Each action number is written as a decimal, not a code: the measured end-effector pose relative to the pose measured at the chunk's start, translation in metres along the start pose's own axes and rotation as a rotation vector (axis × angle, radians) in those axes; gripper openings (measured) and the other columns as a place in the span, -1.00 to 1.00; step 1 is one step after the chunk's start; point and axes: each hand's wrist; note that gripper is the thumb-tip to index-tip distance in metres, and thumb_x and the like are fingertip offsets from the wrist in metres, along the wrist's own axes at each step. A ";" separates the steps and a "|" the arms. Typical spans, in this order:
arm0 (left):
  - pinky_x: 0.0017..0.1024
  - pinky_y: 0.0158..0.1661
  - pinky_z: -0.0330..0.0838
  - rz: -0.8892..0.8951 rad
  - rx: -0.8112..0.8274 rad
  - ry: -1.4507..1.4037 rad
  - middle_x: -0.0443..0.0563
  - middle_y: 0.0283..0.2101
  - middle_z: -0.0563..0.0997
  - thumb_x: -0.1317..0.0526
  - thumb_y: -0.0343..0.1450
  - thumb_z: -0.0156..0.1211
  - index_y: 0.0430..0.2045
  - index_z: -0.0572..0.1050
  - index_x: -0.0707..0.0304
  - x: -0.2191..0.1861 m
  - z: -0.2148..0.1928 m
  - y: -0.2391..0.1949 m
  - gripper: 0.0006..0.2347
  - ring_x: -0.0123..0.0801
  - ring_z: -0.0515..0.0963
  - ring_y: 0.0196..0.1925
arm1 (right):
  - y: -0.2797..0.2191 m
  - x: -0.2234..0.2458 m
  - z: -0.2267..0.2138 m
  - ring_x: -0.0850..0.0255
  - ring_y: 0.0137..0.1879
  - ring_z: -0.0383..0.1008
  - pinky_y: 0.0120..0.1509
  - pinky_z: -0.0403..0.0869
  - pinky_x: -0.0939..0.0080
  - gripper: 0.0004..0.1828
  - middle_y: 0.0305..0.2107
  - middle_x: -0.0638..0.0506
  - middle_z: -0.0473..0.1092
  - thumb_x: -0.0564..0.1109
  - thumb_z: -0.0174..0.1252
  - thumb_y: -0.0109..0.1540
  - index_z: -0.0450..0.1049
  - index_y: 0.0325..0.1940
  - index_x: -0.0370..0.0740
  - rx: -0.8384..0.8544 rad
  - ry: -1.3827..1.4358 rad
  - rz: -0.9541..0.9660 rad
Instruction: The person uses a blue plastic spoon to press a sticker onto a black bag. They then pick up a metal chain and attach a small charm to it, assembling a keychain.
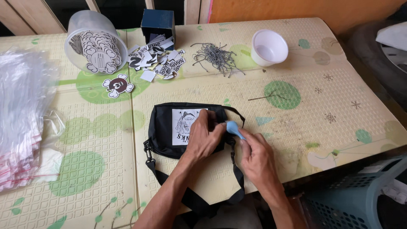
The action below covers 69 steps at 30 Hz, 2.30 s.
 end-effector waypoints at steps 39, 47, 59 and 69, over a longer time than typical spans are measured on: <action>-0.57 -0.27 0.55 -0.203 -0.093 -1.261 0.36 -0.02 0.69 0.74 0.15 0.01 -0.47 0.46 0.35 0.075 0.007 0.045 -0.69 -0.28 0.69 -0.20 | -0.004 0.005 -0.008 0.43 -0.63 0.00 -0.66 -0.02 0.45 -0.60 -0.62 0.20 0.21 -0.18 0.04 0.36 0.55 0.27 -0.10 0.272 0.596 0.252; -0.44 -0.10 0.61 -0.198 -0.062 -1.198 0.32 -0.06 0.69 0.68 0.26 0.16 -0.36 0.45 0.37 0.060 0.001 0.030 -0.76 -0.22 0.71 -0.09 | 0.002 0.021 0.003 0.15 0.27 0.53 0.32 0.50 0.29 -0.60 0.16 -0.09 0.51 -0.15 0.03 0.33 0.48 0.26 -0.23 0.138 0.418 -0.019; -0.45 -0.07 0.58 -0.140 0.014 -1.108 0.32 -0.06 0.69 0.70 0.16 0.05 -0.37 0.44 0.33 0.064 0.006 0.033 -0.69 -0.11 0.72 -0.02 | -0.017 0.028 -0.025 0.27 0.07 0.61 0.14 0.48 0.34 -0.65 -0.03 0.05 0.59 -0.12 0.05 0.33 0.56 0.17 -0.17 0.191 0.309 -0.068; -0.42 0.05 0.55 0.015 0.098 -0.936 0.29 -0.09 0.71 0.61 0.29 0.13 -0.37 0.52 0.30 0.070 0.012 0.030 -0.79 -0.08 0.71 0.03 | -0.001 0.038 -0.033 0.31 0.21 0.59 0.30 0.40 0.37 -0.63 0.05 0.05 0.62 -0.11 0.10 0.28 0.64 0.13 -0.12 0.527 0.435 0.065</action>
Point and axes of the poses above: each hand's wrist, its own y-axis towards the middle knuckle, its own z-axis out of the palm, x = y × z
